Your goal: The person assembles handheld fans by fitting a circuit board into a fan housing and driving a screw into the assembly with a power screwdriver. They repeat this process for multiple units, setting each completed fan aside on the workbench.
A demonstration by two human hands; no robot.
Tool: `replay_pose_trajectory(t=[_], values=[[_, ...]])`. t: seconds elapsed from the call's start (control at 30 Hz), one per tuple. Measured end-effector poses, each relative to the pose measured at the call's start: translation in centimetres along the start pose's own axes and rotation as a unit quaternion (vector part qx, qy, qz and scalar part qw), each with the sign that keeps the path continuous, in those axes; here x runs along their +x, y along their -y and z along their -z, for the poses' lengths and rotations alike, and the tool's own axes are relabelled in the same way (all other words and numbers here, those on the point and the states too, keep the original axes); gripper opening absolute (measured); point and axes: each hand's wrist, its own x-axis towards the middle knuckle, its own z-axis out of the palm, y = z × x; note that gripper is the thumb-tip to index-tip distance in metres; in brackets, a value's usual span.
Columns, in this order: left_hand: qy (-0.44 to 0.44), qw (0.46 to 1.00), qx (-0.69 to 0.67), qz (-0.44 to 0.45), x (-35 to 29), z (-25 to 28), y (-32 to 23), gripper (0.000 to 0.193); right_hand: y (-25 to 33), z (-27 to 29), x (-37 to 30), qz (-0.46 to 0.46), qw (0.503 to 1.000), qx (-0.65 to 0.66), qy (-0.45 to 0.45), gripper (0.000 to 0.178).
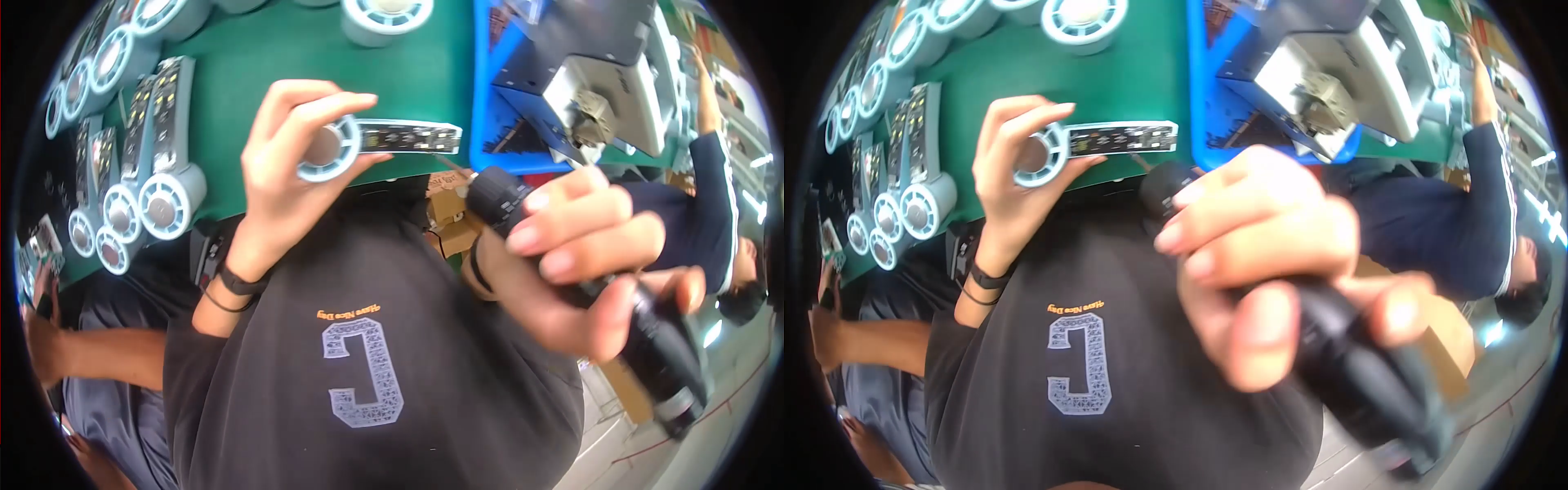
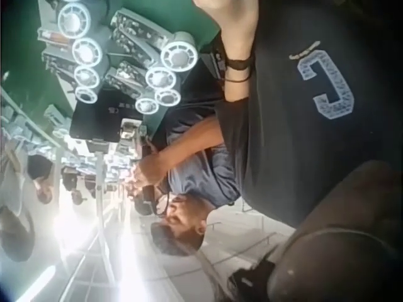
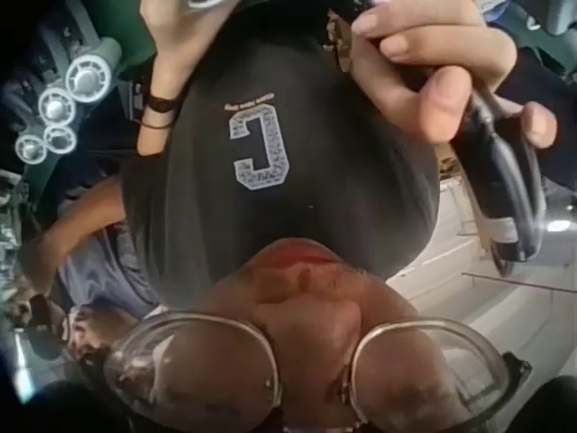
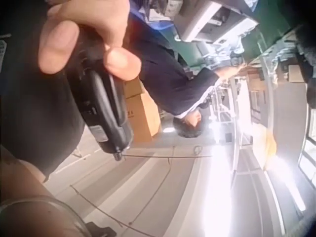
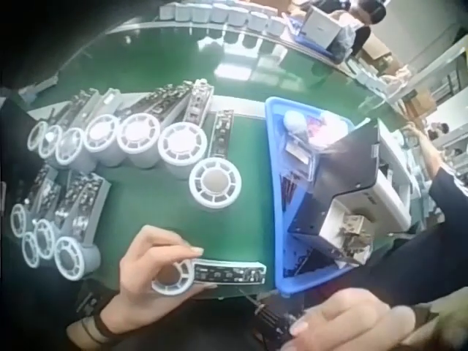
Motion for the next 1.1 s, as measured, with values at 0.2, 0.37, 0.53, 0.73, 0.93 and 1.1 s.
replay_pose_trajectory(t=[0.2,0.37,0.53,0.73,0.93,1.1], values=[[-0.012,0.999,-0.02,0.032,-0.9,-0.1,0.5,0.055,-1.9,-0.7,-1.0,-0.021,0.982,0.022,0.186,0.049],[-0.019,0.998,-0.045,0.03,-1.1,-0.3,0.6,0.054,-1.9,-3.0,-2.1,-0.007,0.998,-0.002,0.057,0.052],[-0.029,0.999,-0.032,0.007,-1.1,-0.4,1.1,0.052,-2.5,-2.5,-1.6,-0.007,0.996,-0.004,0.093,0.05],[-0.031,0.999,-0.035,-0.002,-1.0,-0.7,1.1,0.051,-2.6,-2.7,-1.8,-0.001,0.995,0.007,0.097,0.047],[-0.037,0.999,-0.036,0.004,-1.2,-0.7,1.2,0.05,-2.4,-3.2,-1.9,-0.001,0.998,0.018,0.059,0.047],[-0.036,0.999,-0.034,-0.001,-1.1,-0.7,1.2,0.049,-2.5,-3.1,-2.1,-0.011,0.995,0.012,0.094,0.046]])
